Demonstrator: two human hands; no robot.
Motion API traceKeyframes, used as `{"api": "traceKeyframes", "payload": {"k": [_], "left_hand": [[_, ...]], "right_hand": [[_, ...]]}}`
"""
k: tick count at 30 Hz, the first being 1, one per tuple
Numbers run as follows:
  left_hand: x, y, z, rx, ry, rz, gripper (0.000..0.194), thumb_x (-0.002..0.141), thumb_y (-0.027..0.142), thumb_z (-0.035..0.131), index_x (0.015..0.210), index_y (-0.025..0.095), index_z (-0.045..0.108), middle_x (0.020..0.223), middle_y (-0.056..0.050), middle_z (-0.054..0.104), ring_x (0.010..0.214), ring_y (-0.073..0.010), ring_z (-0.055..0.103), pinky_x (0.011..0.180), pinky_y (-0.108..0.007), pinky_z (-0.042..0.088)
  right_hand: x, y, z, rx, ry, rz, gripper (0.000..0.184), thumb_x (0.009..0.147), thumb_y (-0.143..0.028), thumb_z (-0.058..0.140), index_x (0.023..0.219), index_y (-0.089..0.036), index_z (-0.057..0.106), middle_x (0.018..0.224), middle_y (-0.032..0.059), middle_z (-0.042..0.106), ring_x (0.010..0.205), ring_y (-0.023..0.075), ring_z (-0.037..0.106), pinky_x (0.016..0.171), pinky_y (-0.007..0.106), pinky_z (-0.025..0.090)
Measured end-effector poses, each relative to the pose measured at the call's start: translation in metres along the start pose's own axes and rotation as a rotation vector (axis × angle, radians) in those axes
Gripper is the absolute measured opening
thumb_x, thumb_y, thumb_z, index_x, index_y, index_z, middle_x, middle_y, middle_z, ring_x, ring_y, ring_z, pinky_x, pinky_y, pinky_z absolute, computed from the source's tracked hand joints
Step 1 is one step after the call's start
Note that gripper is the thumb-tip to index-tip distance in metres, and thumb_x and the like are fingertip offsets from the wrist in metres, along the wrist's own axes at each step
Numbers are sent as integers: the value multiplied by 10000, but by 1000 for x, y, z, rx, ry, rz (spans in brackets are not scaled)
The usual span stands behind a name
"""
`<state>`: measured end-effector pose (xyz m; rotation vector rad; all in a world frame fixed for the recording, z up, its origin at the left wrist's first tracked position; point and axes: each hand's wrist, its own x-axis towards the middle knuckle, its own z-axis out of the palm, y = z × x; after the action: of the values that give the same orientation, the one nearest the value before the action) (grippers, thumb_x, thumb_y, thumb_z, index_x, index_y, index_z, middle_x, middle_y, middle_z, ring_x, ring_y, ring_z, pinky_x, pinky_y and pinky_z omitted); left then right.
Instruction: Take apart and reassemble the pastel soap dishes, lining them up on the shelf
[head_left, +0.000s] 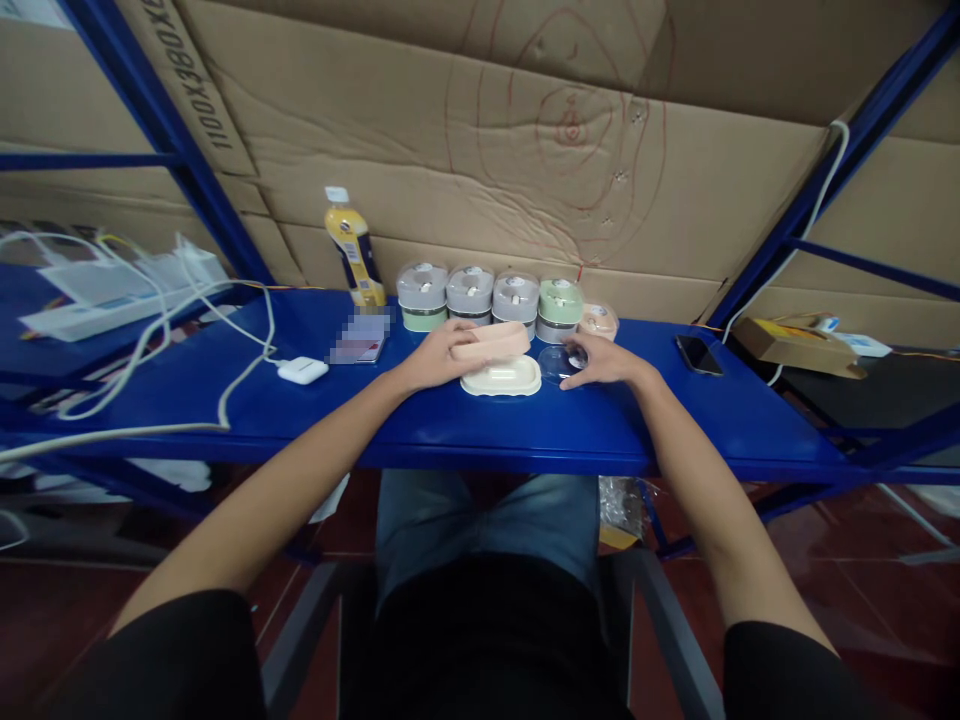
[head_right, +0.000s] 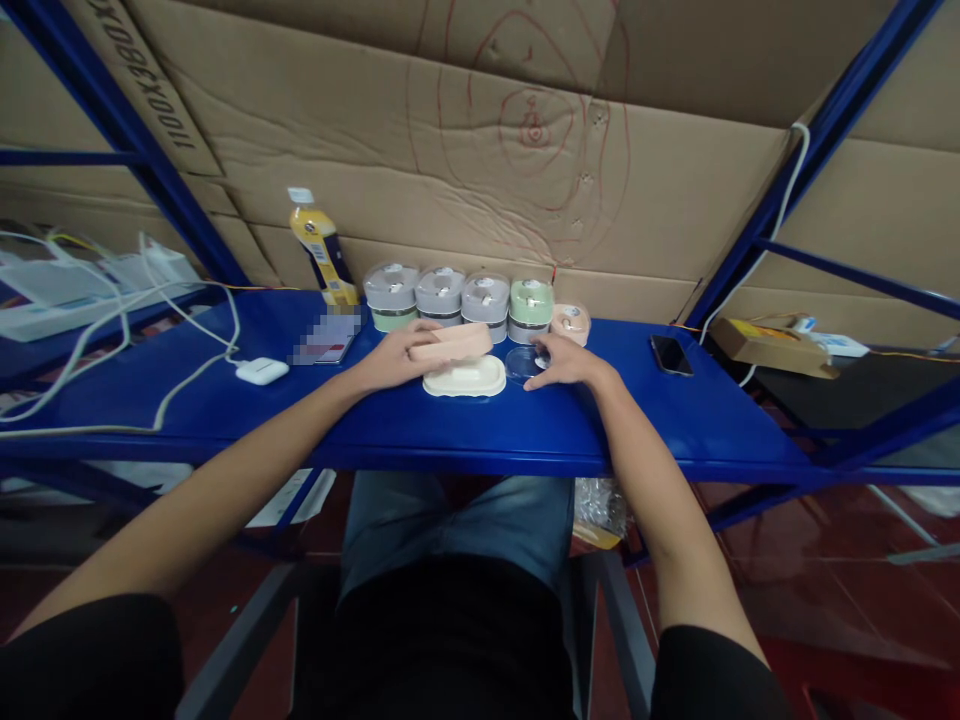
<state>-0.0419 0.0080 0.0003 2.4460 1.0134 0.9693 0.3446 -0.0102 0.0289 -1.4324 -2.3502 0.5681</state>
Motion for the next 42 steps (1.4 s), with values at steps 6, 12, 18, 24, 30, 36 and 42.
{"api": "traceKeyframes", "payload": {"k": [6, 12, 18, 24, 30, 36, 42], "left_hand": [[-9, -30, -35, 90, -44, -103, 588, 803, 753, 827, 999, 199, 801, 1349, -156, 664, 1332, -398, 642, 1244, -620, 477], [-14, -42, -47, 139, -55, -197, 557, 750, 681, 851, 1024, 198, 801, 1262, -160, 698, 1308, -402, 649, 1181, -584, 514], [-12, -40, -49, 155, -73, -211, 503, 721, 672, 898, 967, 244, 800, 995, -93, 755, 1119, -404, 717, 1052, -542, 569], [-12, -27, -42, 111, 49, -167, 525, 798, 685, 860, 1048, 229, 783, 1179, -115, 756, 1226, -379, 686, 1133, -566, 536], [-6, 17, -9, -17, 14, 74, 571, 846, 655, 867, 1199, 231, 721, 1347, -123, 733, 1323, -350, 677, 1209, -541, 512], [-10, 31, 11, 4, -43, 52, 666, 821, 643, 891, 1308, 232, 696, 1406, -139, 716, 1346, -385, 681, 1197, -577, 534], [-7, 27, 22, -88, -28, -28, 1063, 675, 652, 988, 1530, 202, 545, 1514, -199, 691, 1373, -436, 692, 1145, -574, 573]], "right_hand": [[-4, -2, -5, -42, -36, 28, 995, 585, -574, 1041, 1461, -203, 747, 1391, 187, 764, 1262, 446, 738, 1136, 622, 619], [-4, -2, -6, -65, -36, 27, 980, 576, -581, 1041, 1447, -239, 751, 1404, 158, 766, 1271, 446, 738, 1135, 625, 619], [-7, -7, -8, -70, -45, 39, 1007, 578, -604, 1035, 1470, -240, 742, 1483, 153, 747, 1334, 447, 717, 1198, 626, 579], [-5, -8, -7, -73, -40, 53, 985, 580, -598, 1031, 1428, -179, 755, 1437, 198, 751, 1280, 434, 735, 1154, 600, 604], [-6, -6, -13, -14, 42, 65, 837, 635, -631, 994, 1331, -213, 791, 1282, 152, 811, 1191, 403, 763, 1104, 602, 615], [-7, -27, -7, 60, 305, -121, 904, 729, -701, 914, 1469, -210, 744, 1430, 175, 759, 1325, 402, 722, 1192, 592, 553], [4, -66, 24, -11, 257, -296, 918, 752, -702, 916, 1520, -231, 737, 1371, 155, 740, 1253, 376, 722, 1153, 565, 565]]}}
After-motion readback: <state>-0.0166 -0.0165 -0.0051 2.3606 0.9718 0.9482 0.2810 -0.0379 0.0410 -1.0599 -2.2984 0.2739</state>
